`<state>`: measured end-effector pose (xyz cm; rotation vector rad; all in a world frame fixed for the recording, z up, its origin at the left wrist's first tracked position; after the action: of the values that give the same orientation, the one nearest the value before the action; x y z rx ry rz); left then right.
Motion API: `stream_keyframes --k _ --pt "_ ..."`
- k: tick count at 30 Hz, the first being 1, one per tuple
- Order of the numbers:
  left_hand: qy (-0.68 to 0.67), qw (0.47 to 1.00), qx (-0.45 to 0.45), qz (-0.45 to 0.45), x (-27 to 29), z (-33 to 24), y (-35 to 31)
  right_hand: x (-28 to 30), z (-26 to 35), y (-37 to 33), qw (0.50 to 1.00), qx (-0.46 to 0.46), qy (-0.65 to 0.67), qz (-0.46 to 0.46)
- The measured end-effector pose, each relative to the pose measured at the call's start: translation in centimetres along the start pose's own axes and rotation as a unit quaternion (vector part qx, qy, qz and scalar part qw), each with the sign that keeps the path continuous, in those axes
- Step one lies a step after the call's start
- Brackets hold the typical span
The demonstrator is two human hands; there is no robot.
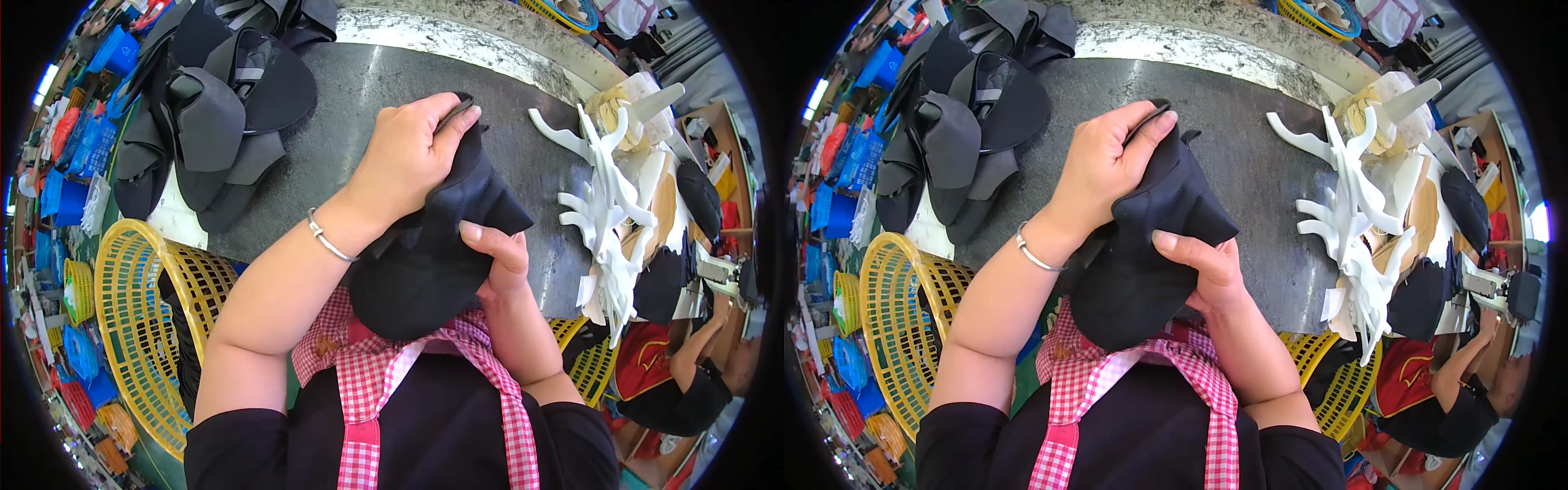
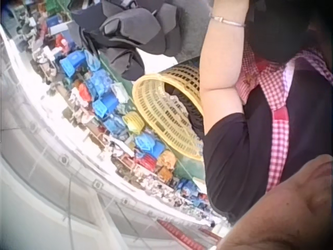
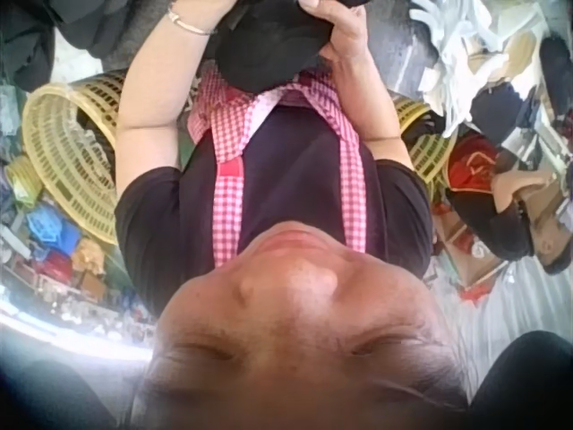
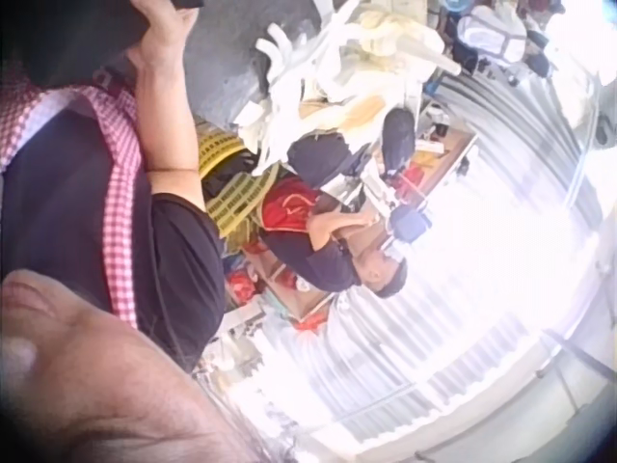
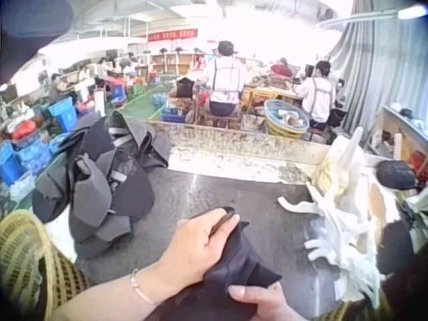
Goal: Inserting white foam liners into black shoe upper components in a factory setting.
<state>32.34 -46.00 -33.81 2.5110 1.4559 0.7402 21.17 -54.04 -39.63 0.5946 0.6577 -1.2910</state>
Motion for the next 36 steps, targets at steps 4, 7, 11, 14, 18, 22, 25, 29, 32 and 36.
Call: stream_keyframes --k 4,7,11,14,18,22,25,29,32,36 --pt "0.111 0.994 -0.008 -0.021 1.1 -1.0 -0.1 0.0 0.7 0.3 0.997 -0.003 -0.041 -0.062" --pt "0.135 0.99 0.027 -0.001 1.5 -0.7 0.1 0.8 0.4 0.4 0.995 -0.024 -0.062 -0.08" --pt "0.12 0.993 0.014 0.005 1.0 -1.1 0.0 0.5 0.4 -0.2 0.996 -0.003 -0.056 -0.075" --pt "0.108 0.993 0.029 0.026 0.7 -0.8 0.1 0.5 0.6 -0.4 0.994 -0.005 -0.072 -0.077" --pt "0.13 0.99 0.032 0.05 0.4 -0.4 0.5 0.7 0.8 -0.5 0.993 0.002 -0.075 -0.09" --pt "0.132 0.99 0.011 0.04 -0.2 -0.3 0.6 0.3 0.5 -0.7 0.996 0.002 -0.049 -0.08" --pt "0.054 0.997 0.044 0.046 -1.0 2.8 0.0 0.4 -0.8 -0.3 0.996 0.002 -0.033 -0.083" --pt "0.036 0.993 0.093 0.069 -1.3 3.0 -0.8 0.0 -0.2 -1.1 0.997 0.024 -0.027 -0.061" --pt "-0.241 0.905 0.224 0.27 -1.7 1.4 -2.1 -0.4 2.8 -1.0 0.995 0.044 -0.036 -0.083" --pt "-0.353 0.877 0.24 0.221 0.2 2.5 -3.2 -0.4 2.8 0.7 0.996 0.057 -0.009 -0.066"
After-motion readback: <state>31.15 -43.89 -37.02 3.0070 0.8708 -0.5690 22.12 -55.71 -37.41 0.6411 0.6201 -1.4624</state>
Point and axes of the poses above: each hand's wrist, its own y-axis towards the middle knuckle, its own x-axis out of the back of the hand, z = x × y, the point moved 8 cm from there along y, towards the middle knuckle, and after that the axes turned 7 degrees about z, right-handed, at the moved point
